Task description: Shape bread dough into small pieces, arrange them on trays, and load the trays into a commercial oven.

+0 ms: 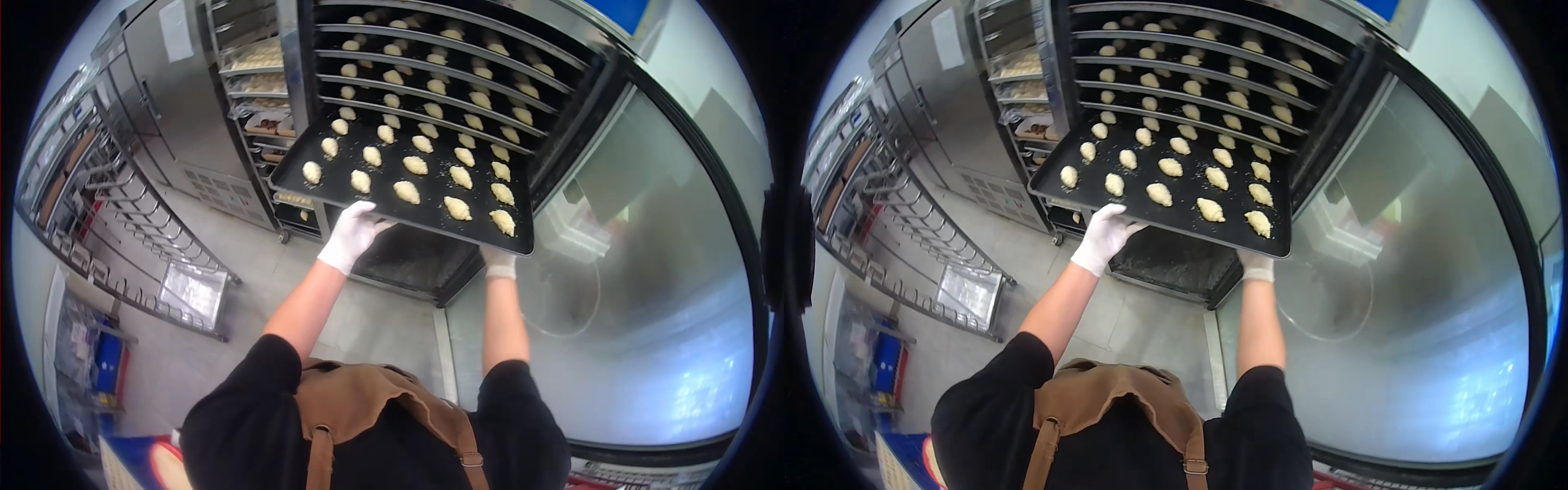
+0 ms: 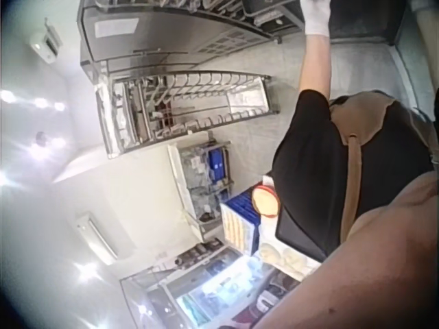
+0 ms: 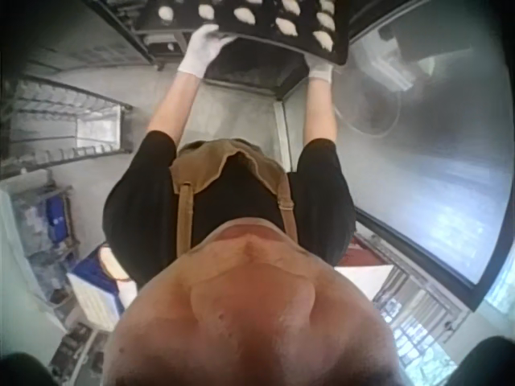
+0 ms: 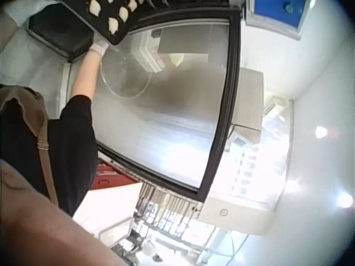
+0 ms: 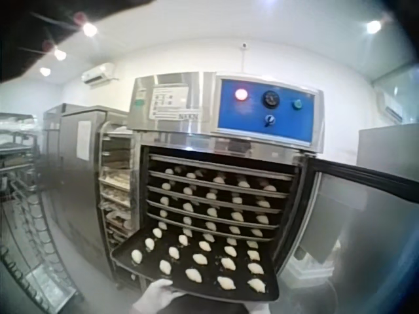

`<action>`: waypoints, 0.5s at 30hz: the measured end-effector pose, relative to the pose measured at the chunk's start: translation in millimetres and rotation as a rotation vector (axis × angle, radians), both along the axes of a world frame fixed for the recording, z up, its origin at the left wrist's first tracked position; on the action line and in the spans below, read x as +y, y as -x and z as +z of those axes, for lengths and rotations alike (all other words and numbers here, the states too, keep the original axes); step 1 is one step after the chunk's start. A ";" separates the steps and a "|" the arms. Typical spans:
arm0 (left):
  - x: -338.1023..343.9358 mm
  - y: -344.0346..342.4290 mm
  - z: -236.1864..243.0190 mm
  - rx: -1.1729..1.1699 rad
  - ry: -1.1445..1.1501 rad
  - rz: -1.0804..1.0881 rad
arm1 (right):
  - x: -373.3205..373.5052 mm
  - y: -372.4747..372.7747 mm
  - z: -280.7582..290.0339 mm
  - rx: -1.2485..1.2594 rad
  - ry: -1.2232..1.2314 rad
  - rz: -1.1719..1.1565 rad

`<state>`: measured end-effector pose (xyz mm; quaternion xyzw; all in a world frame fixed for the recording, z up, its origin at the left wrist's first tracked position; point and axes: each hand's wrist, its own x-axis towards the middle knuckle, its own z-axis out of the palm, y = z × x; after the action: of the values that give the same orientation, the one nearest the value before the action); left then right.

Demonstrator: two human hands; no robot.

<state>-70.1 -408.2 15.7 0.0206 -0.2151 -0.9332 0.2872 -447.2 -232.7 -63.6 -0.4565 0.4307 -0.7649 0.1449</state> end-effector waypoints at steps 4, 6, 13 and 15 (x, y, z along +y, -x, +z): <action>-20.8 12.1 -9.8 0.009 -0.009 0.122 | -33.2 -159.9 24.8 -1.167 -0.078 0.636; -32.3 33.9 -5.4 -0.037 -0.021 0.098 | -45.5 -183.3 37.2 -0.874 -0.208 0.858; -57.1 96.6 -19.6 -0.077 0.078 0.098 | -96.4 -144.7 68.3 -0.820 -0.296 0.231; -51.3 105.4 2.4 -0.247 0.184 0.080 | -98.0 -125.8 69.9 -0.821 -0.289 0.158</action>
<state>-175.5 -459.5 18.1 0.1173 -0.3322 -0.8877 0.2963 -321.3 -330.7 6.3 -0.1214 0.4039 -0.8012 0.4245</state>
